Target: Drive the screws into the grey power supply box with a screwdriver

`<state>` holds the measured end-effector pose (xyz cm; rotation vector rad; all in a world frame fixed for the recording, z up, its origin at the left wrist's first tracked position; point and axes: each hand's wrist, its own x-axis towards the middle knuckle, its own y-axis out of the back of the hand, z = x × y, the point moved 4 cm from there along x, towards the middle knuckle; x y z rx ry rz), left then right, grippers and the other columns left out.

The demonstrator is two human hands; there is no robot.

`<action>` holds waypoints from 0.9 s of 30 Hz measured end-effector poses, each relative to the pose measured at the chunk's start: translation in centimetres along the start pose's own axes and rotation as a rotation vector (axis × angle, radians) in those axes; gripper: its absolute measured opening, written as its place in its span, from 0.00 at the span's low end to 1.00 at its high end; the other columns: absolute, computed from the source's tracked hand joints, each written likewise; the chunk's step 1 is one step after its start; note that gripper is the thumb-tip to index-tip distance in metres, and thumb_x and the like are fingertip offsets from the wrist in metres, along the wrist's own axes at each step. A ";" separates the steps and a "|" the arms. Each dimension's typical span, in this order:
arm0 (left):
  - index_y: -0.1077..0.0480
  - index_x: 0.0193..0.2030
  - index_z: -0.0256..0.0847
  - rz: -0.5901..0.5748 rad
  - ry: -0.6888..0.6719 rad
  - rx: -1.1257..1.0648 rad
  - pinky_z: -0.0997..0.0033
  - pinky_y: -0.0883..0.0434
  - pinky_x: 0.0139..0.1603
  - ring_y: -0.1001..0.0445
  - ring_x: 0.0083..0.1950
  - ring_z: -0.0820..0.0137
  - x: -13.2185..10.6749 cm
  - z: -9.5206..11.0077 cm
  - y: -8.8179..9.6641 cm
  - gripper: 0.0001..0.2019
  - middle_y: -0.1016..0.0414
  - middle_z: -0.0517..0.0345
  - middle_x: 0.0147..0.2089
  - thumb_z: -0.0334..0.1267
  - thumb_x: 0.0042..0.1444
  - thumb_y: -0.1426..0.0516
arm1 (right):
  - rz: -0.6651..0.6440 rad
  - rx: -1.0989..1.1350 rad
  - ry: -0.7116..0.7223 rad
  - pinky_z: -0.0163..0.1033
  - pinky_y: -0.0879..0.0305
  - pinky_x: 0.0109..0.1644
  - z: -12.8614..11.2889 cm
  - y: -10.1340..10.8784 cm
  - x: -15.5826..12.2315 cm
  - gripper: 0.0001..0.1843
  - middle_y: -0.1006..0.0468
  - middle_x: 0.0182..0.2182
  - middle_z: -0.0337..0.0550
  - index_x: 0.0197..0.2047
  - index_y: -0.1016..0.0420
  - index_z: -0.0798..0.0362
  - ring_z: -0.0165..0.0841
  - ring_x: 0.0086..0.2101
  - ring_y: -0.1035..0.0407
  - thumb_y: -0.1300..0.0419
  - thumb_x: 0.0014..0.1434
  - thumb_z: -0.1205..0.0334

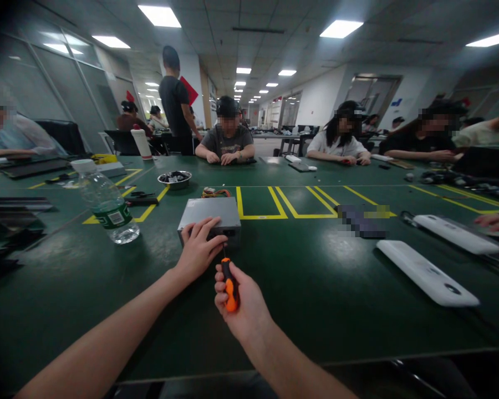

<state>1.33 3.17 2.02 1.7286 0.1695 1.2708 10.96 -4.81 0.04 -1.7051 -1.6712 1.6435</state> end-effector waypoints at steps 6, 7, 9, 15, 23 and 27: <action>0.28 0.40 0.52 0.007 0.024 0.027 0.50 0.46 0.51 0.43 0.60 0.57 0.0 -0.3 -0.2 0.08 0.38 0.56 0.61 0.39 0.57 0.48 | 0.032 -0.566 0.246 0.35 0.31 0.37 -1.6 1.1 -1.0 0.11 0.27 0.36 0.47 0.44 0.33 0.57 0.29 0.34 0.30 0.46 0.57 0.64; 0.28 0.40 0.52 0.007 0.026 0.026 0.50 0.46 0.51 0.43 0.60 0.57 0.0 -0.3 -0.3 0.08 0.38 0.57 0.61 0.39 0.57 0.48 | 0.014 -0.750 0.361 0.39 0.32 0.44 -2.2 1.3 -1.6 0.15 0.28 0.40 0.47 0.47 0.34 0.54 0.31 0.39 0.30 0.45 0.56 0.63; 0.28 0.41 0.53 0.007 0.029 0.022 0.50 0.46 0.51 0.43 0.60 0.58 0.0 -0.3 -0.4 0.09 0.39 0.57 0.61 0.39 0.58 0.48 | -0.080 -1.168 0.649 0.46 0.36 0.52 -3.3 1.1 -3.3 0.21 0.34 0.50 0.50 0.53 0.38 0.50 0.37 0.51 0.38 0.45 0.56 0.61; 0.29 0.41 0.53 -0.002 0.044 0.017 0.50 0.47 0.51 0.44 0.61 0.57 0.0 -0.5 -0.6 0.09 0.39 0.57 0.61 0.40 0.58 0.49 | -0.729 -2.152 1.266 0.51 0.39 0.55 -2.8 -0.2 -6.3 0.24 0.38 0.57 0.52 0.54 0.36 0.49 0.43 0.58 0.48 0.49 0.55 0.75; 0.42 0.58 0.44 0.006 0.101 -0.072 0.57 0.47 0.54 0.40 0.59 0.63 0.1 -0.8 -0.2 0.21 0.35 0.53 0.58 0.31 0.56 0.51 | -0.817 -2.059 1.373 0.46 0.34 0.48 -4.9 0.3 -3.2 0.19 0.25 0.46 0.44 0.48 0.30 0.42 0.37 0.45 0.32 0.44 0.54 0.70; 0.41 0.57 0.44 -0.029 0.084 -0.063 0.57 0.47 0.53 0.40 0.58 0.62 0.3 -0.8 0.1 0.22 0.36 0.53 0.58 0.28 0.55 0.53 | -0.615 -1.756 1.359 0.40 0.31 0.39 -6.1 1.6 -1.5 0.12 0.23 0.37 0.41 0.40 0.26 0.41 0.31 0.32 0.30 0.40 0.51 0.65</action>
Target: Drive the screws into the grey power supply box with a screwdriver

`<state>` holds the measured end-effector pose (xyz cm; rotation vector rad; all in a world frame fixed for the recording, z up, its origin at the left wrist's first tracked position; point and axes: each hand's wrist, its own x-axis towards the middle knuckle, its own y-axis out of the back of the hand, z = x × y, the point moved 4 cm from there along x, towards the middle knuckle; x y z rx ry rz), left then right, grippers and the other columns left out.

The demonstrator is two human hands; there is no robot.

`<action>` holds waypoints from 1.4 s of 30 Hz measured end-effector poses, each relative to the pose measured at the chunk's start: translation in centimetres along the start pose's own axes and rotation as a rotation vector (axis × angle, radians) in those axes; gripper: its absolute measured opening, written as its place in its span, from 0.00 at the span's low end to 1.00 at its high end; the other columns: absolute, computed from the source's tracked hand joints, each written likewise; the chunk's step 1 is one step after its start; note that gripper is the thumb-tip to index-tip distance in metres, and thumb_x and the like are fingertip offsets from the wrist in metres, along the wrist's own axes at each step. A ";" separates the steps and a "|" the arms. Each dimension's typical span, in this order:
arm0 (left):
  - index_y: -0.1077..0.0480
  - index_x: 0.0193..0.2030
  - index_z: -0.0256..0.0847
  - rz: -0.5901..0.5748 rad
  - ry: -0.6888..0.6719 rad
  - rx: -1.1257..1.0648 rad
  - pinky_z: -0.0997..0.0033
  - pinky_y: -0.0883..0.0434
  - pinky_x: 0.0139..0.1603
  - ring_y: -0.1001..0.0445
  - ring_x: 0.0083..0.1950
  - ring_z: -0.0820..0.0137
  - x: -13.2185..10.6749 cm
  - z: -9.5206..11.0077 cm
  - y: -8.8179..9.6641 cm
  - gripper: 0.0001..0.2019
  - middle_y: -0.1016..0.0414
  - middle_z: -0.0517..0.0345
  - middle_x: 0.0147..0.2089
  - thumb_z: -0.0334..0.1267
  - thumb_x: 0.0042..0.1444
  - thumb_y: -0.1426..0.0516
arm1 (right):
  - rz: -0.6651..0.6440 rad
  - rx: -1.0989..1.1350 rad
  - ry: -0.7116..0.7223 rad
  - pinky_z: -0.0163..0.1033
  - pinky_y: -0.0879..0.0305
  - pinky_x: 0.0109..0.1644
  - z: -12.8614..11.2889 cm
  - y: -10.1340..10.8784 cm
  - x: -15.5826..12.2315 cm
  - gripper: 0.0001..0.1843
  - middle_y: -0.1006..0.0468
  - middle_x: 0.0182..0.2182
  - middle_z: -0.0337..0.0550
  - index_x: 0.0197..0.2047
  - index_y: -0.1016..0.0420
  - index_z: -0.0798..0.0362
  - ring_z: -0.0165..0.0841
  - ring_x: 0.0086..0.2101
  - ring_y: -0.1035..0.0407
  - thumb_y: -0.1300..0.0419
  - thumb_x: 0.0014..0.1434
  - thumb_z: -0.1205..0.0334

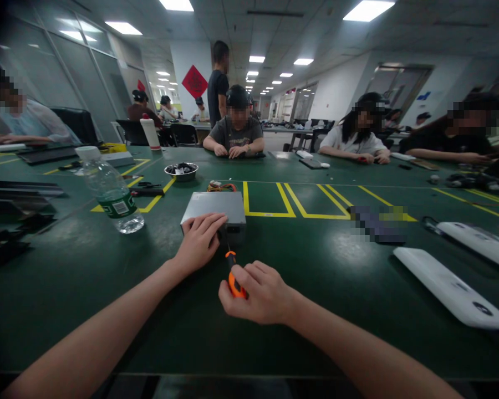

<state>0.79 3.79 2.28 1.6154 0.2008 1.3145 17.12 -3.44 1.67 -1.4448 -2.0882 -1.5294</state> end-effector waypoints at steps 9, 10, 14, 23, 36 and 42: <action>0.37 0.54 0.45 -0.021 -0.008 -0.057 0.56 0.50 0.58 0.41 0.60 0.64 0.3 -0.2 0.3 0.21 0.36 0.56 0.59 0.27 0.53 0.53 | -0.172 -0.155 0.095 0.38 0.32 0.40 -1.1 -0.7 -0.4 0.17 0.27 0.46 0.46 0.47 0.29 0.43 0.31 0.37 0.30 0.45 0.55 0.67; 0.37 0.53 0.45 -0.020 -0.008 -0.063 0.56 0.51 0.58 0.41 0.60 0.64 0.3 -0.3 0.3 0.21 0.36 0.56 0.59 0.27 0.53 0.53 | -0.156 -0.181 0.091 0.37 0.32 0.39 -1.1 -0.6 -0.3 0.18 0.26 0.45 0.46 0.47 0.29 0.42 0.31 0.37 0.30 0.45 0.55 0.68; 0.36 0.53 0.45 -0.021 -0.015 -0.088 0.56 0.51 0.58 0.39 0.59 0.65 0.4 -0.3 0.4 0.20 0.35 0.56 0.58 0.28 0.54 0.53 | -0.028 -0.422 0.170 0.35 0.33 0.33 -1.3 0.0 -0.1 0.15 0.24 0.38 0.45 0.45 0.28 0.42 0.30 0.31 0.31 0.42 0.54 0.65; 0.35 0.52 0.46 0.009 -0.004 -0.094 0.58 0.50 0.57 0.38 0.58 0.66 0.3 -0.5 0.4 0.18 0.33 0.57 0.56 0.29 0.55 0.53 | -0.060 -0.387 0.334 0.51 0.37 0.53 -2.3 -0.4 0.0 0.19 0.37 0.56 0.52 0.48 0.33 0.49 0.44 0.58 0.47 0.44 0.53 0.72; 0.35 0.52 0.45 0.013 -0.003 -0.066 0.58 0.49 0.55 0.38 0.58 0.65 0.2 -0.4 0.3 0.18 0.34 0.56 0.57 0.30 0.55 0.52 | -0.019 -0.410 0.360 0.44 0.34 0.51 -2.3 -0.5 0.4 0.16 0.34 0.55 0.49 0.45 0.31 0.48 0.41 0.56 0.42 0.42 0.53 0.71; 0.36 0.52 0.46 0.016 -0.009 -0.065 0.58 0.48 0.55 0.38 0.58 0.65 0.2 -0.4 0.3 0.18 0.34 0.58 0.57 0.30 0.55 0.52 | 0.063 -0.711 0.499 0.36 0.30 0.43 -2.7 -0.5 0.5 0.14 0.30 0.49 0.55 0.43 0.33 0.51 0.40 0.53 0.38 0.41 0.52 0.69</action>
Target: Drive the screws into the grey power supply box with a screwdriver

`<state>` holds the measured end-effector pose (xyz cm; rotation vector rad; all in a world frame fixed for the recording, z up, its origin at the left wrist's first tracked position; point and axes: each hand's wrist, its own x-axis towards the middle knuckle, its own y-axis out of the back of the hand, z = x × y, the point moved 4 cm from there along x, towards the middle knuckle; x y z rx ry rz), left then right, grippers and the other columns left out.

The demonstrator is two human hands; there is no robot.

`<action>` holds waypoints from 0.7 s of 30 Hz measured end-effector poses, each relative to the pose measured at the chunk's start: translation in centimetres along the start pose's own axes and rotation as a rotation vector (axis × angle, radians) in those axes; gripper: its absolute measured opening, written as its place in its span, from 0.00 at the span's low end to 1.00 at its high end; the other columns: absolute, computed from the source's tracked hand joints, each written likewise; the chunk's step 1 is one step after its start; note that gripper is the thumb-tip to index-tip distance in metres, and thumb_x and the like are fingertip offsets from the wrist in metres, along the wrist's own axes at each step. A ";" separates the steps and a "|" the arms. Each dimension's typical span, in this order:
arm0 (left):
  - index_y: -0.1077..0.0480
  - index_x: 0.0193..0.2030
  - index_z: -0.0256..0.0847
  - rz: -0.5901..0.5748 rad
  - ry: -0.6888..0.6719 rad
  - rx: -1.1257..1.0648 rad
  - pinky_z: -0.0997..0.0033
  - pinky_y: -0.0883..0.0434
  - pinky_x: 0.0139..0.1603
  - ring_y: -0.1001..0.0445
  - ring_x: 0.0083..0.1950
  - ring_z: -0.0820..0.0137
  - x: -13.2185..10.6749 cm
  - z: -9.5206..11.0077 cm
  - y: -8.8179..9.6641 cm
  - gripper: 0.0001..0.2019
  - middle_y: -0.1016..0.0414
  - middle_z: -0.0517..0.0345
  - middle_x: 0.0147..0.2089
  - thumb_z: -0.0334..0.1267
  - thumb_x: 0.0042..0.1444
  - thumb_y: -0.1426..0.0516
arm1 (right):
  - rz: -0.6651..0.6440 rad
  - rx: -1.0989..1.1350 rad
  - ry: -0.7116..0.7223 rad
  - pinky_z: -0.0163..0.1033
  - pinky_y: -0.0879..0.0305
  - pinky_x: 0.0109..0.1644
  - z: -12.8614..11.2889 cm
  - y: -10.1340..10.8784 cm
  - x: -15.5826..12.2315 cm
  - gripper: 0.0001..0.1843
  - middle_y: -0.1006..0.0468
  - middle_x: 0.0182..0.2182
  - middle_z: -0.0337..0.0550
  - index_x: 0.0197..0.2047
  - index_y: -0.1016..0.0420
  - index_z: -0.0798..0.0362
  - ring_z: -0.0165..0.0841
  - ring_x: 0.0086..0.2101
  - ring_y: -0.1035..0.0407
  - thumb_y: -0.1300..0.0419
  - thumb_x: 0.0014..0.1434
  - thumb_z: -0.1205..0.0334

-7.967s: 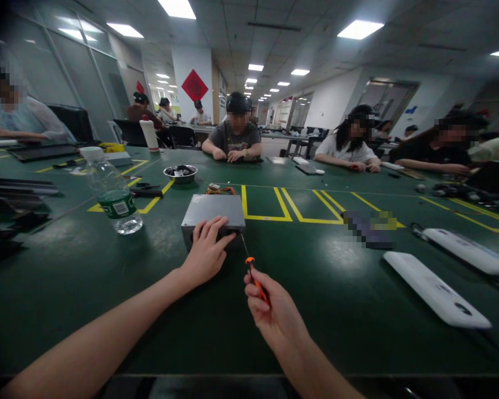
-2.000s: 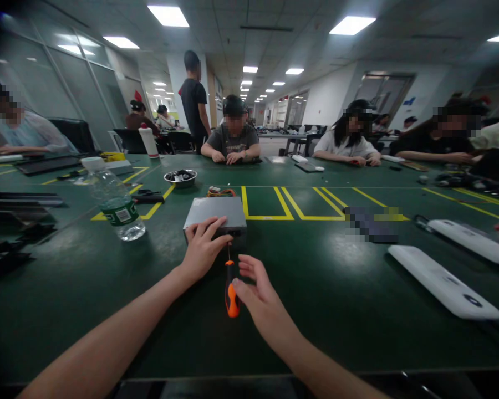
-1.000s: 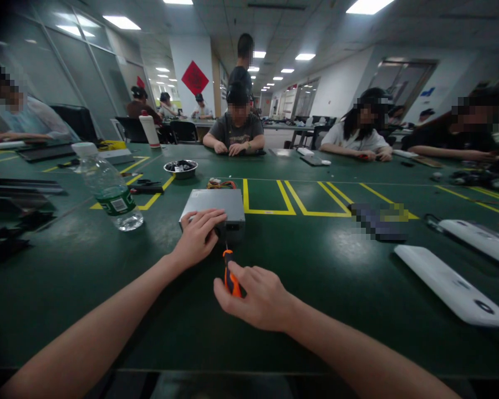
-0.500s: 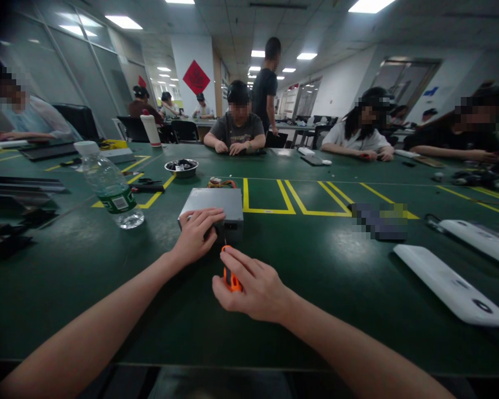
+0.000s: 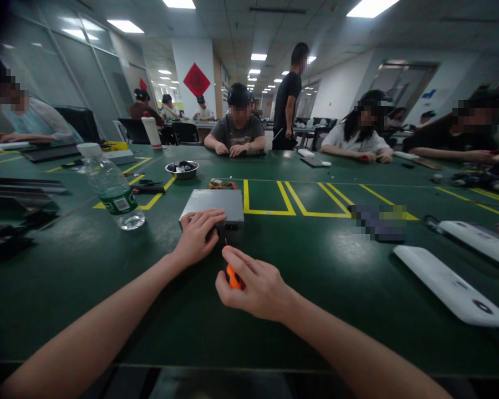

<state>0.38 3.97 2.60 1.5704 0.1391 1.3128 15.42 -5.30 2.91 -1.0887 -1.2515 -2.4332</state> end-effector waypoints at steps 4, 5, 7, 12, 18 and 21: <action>0.36 0.52 0.46 0.001 0.002 0.004 0.58 0.48 0.55 0.38 0.58 0.65 0.0 0.0 -0.1 0.18 0.34 0.57 0.57 0.30 0.54 0.52 | -0.026 -0.001 -0.021 0.41 0.31 0.45 0.0 0.3 0.0 0.11 0.31 0.49 0.56 0.42 0.34 0.53 0.43 0.54 0.39 0.42 0.53 0.67; 0.37 0.52 0.46 0.003 0.001 0.004 0.57 0.48 0.55 0.38 0.58 0.65 0.0 0.0 -0.1 0.18 0.34 0.57 0.57 0.30 0.54 0.52 | -0.031 0.007 -0.020 0.42 0.31 0.46 -0.1 0.3 0.0 0.11 0.32 0.50 0.57 0.42 0.34 0.53 0.44 0.54 0.40 0.42 0.53 0.67; 0.37 0.52 0.46 0.004 -0.002 0.003 0.58 0.48 0.55 0.38 0.58 0.65 0.0 0.0 -0.1 0.18 0.34 0.57 0.57 0.31 0.55 0.52 | -0.037 0.020 -0.002 0.42 0.31 0.46 -0.2 0.2 0.1 0.12 0.33 0.52 0.58 0.43 0.34 0.53 0.44 0.55 0.41 0.42 0.54 0.66; 0.37 0.52 0.45 -0.007 -0.007 0.003 0.57 0.47 0.54 0.39 0.58 0.64 0.0 -0.1 -0.1 0.18 0.34 0.56 0.57 0.31 0.55 0.52 | 0.048 -0.010 0.001 0.36 0.30 0.44 0.4 0.4 0.1 0.12 0.27 0.44 0.53 0.41 0.33 0.53 0.37 0.49 0.34 0.40 0.52 0.68; 0.37 0.52 0.45 -0.001 0.000 0.009 0.57 0.47 0.54 0.38 0.58 0.64 0.0 -0.1 -0.1 0.18 0.34 0.56 0.57 0.31 0.55 0.52 | 0.000 -0.002 -0.050 0.41 0.31 0.45 0.4 0.7 0.2 0.10 0.28 0.46 0.57 0.40 0.35 0.54 0.41 0.51 0.36 0.43 0.53 0.68; 0.37 0.52 0.45 -0.007 0.001 0.010 0.57 0.47 0.55 0.39 0.58 0.64 -0.1 -0.1 -0.2 0.18 0.34 0.56 0.57 0.31 0.54 0.51 | -0.042 0.010 -0.020 0.40 0.31 0.46 -0.1 0.4 0.1 0.13 0.30 0.48 0.61 0.44 0.35 0.56 0.43 0.53 0.38 0.43 0.53 0.70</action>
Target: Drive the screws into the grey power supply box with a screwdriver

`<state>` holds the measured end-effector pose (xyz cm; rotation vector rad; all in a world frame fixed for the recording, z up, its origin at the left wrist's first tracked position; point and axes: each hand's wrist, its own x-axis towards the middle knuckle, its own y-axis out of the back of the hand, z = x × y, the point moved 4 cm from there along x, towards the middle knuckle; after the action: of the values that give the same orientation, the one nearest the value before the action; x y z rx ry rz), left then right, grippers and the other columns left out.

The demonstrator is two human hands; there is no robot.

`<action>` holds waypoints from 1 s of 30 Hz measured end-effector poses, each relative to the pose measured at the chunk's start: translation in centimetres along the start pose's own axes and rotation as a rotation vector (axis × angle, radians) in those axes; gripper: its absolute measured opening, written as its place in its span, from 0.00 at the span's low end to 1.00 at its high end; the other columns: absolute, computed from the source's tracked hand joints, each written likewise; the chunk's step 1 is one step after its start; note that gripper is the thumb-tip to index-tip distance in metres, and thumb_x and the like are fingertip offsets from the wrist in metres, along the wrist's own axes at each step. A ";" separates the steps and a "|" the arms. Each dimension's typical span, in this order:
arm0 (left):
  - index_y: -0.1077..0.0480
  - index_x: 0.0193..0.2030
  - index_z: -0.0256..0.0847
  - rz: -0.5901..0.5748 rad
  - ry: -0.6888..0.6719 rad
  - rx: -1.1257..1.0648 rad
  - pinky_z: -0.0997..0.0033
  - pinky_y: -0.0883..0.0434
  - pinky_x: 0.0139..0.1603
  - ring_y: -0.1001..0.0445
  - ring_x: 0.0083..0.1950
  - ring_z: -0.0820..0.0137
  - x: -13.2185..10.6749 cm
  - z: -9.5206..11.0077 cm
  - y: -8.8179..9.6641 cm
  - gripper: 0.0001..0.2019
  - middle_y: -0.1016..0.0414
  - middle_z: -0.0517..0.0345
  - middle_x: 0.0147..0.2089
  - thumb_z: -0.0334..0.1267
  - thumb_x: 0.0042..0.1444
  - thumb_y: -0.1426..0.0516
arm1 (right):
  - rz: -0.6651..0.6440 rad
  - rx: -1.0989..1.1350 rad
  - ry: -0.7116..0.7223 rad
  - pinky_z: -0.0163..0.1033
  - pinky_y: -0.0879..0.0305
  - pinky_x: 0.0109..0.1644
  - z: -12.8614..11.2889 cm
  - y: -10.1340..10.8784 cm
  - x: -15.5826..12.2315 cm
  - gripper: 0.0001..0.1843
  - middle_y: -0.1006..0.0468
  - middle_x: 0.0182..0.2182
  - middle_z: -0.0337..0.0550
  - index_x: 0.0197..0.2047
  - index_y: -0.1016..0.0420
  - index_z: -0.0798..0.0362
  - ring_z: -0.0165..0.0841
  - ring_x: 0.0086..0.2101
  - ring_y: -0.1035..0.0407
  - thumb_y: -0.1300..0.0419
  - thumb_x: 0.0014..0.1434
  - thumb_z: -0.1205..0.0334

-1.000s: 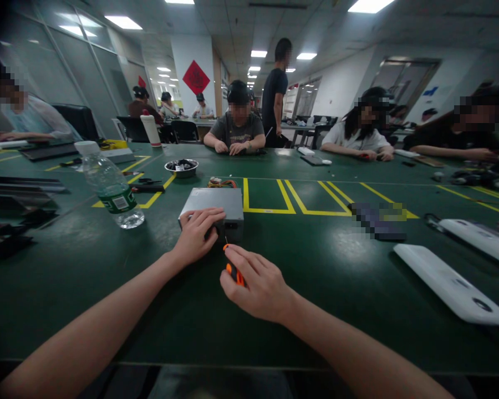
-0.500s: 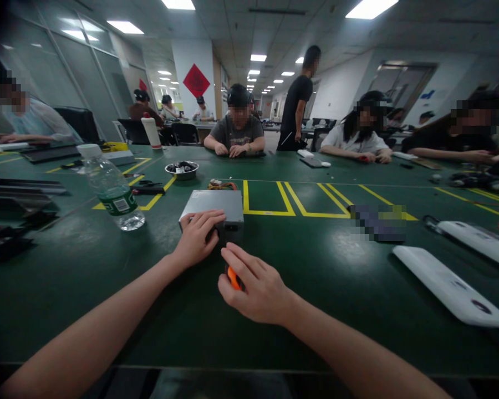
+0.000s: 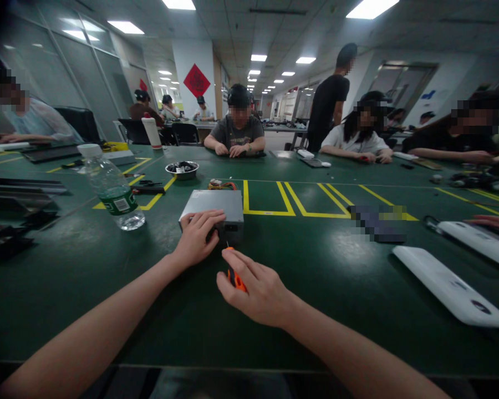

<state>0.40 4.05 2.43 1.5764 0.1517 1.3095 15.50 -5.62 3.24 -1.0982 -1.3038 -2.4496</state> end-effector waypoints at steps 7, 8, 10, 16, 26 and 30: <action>0.37 0.51 0.46 0.021 0.003 0.003 0.58 0.47 0.54 0.38 0.57 0.65 0.0 0.1 0.0 0.16 0.33 0.58 0.57 0.32 0.55 0.51 | 0.098 -0.044 -0.056 0.35 0.30 0.43 0.9 0.2 -0.5 0.09 0.26 0.43 0.53 0.40 0.35 0.55 0.35 0.47 0.32 0.42 0.54 0.68; 0.37 0.51 0.46 0.024 0.004 0.004 0.58 0.47 0.54 0.38 0.57 0.65 0.1 0.1 0.0 0.16 0.33 0.58 0.56 0.32 0.55 0.51 | 0.097 -0.036 -0.068 0.36 0.31 0.44 0.9 0.3 -0.5 0.10 0.26 0.43 0.53 0.40 0.36 0.55 0.35 0.48 0.32 0.42 0.54 0.69; 0.37 0.51 0.46 0.027 0.006 0.006 0.58 0.47 0.54 0.37 0.57 0.65 0.1 0.1 0.0 0.16 0.33 0.58 0.56 0.33 0.56 0.51 | 0.058 -0.015 -0.068 0.39 0.31 0.46 0.7 0.2 -0.4 0.11 0.27 0.44 0.55 0.41 0.36 0.55 0.39 0.51 0.35 0.42 0.54 0.70; 0.37 0.52 0.46 0.018 -0.001 0.012 0.58 0.47 0.54 0.38 0.58 0.65 0.0 0.0 -0.1 0.16 0.34 0.58 0.57 0.33 0.56 0.51 | -0.005 -0.041 0.006 0.35 0.30 0.42 0.0 0.0 -0.3 0.13 0.29 0.47 0.58 0.46 0.37 0.54 0.39 0.53 0.37 0.45 0.56 0.68; 0.37 0.51 0.46 0.025 0.013 0.022 0.57 0.46 0.53 0.38 0.57 0.64 0.1 0.2 -0.1 0.16 0.33 0.57 0.56 0.32 0.55 0.51 | 0.041 0.012 -0.048 0.41 0.31 0.46 0.6 0.4 -0.1 0.09 0.27 0.44 0.55 0.40 0.35 0.54 0.40 0.51 0.35 0.43 0.53 0.69; 0.37 0.51 0.46 0.018 0.016 0.019 0.56 0.46 0.53 0.38 0.57 0.63 0.1 0.2 -0.1 0.16 0.33 0.55 0.56 0.32 0.55 0.50 | -0.021 0.003 0.005 0.39 0.31 0.45 0.0 -0.3 -0.2 0.12 0.30 0.48 0.57 0.44 0.36 0.54 0.41 0.52 0.37 0.45 0.55 0.68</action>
<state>0.63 3.99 2.46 1.5872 0.1607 1.3378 15.54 -5.52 2.90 -1.0821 -1.3237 -2.4624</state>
